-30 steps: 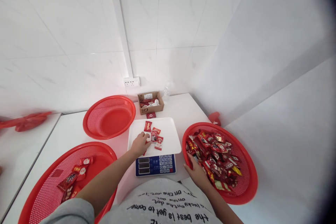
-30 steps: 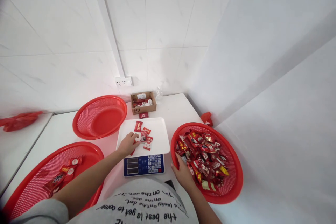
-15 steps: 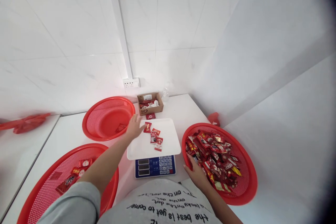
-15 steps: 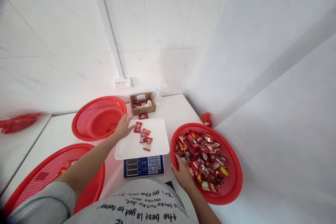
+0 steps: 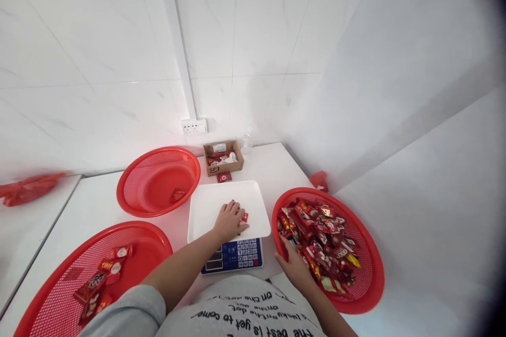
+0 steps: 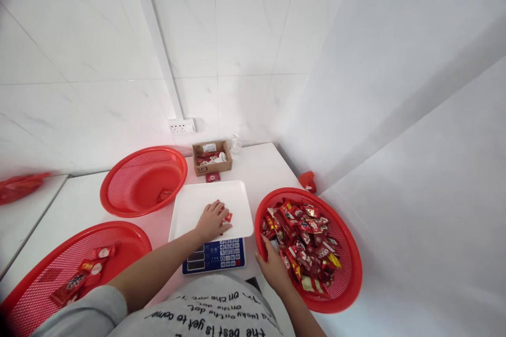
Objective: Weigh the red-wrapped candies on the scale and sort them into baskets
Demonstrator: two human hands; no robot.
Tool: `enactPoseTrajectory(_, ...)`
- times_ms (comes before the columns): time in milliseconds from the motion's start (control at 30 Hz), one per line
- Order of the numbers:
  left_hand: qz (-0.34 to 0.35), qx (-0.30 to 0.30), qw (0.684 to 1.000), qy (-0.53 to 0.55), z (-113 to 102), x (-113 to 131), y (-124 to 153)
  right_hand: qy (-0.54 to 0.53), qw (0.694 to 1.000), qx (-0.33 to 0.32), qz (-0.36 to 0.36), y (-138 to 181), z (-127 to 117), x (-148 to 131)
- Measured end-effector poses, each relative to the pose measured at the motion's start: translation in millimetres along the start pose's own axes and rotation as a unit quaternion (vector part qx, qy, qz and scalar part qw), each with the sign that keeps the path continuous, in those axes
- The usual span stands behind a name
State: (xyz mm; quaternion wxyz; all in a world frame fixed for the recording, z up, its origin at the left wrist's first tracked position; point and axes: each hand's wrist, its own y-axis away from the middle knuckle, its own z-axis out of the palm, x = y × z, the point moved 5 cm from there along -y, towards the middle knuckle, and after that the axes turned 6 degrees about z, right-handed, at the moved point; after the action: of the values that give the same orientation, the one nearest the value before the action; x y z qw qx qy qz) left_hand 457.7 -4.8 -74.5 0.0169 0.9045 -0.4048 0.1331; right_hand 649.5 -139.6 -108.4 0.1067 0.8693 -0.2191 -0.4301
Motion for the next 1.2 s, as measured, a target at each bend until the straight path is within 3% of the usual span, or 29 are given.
enactPoseTrajectory(233, 0.002, -0.009, 1.000, 0.002, -3.8, -5.8, -6.0, 0.005, 1.000, 0.001, 0.005, -0.8, 0.6, 2.5)
enactPoseTrajectory(400, -0.084, 0.087, 0.990, 0.073, -18.7, -23.7, -4.3, 0.001, 1.000, -0.004, 0.002, -0.4, 1.0, 1.4)
enactPoseTrajectory(533, -0.183, 0.149, 0.969, 0.071, -42.7, -59.0, 2.2, -0.001, 1.000, 0.000, 0.002, -0.2, 0.6, 0.1)
enactPoseTrajectory(767, -0.328, 0.209, 0.920, 0.050, -103.7, -147.4, 30.7, 0.005, 1.000, -0.003, 0.003, -0.1, 0.7, -0.3)
enactPoseTrajectory(900, -0.413, 0.230, 0.879, 0.060, -118.7, -175.1, 54.1, 0.009, 1.000, -0.003, 0.003, -0.1, 0.8, -0.6)
enactPoseTrajectory(1000, -0.415, 0.197, 0.886, 0.057, -108.0, -165.8, 69.4, 0.011, 1.000, -0.002, 0.002, -0.1, 0.9, -0.3)
enactPoseTrajectory(1133, -0.350, 0.091, 0.932, -0.020, -76.4, -124.6, 104.7, 0.004, 1.000, -0.001, -0.004, -0.8, 1.6, 1.3)
enactPoseTrajectory(1200, -0.345, 0.069, 0.934, -0.060, -62.8, -107.2, 134.1, 0.007, 1.000, -0.002, -0.001, -1.7, 2.0, 2.1)
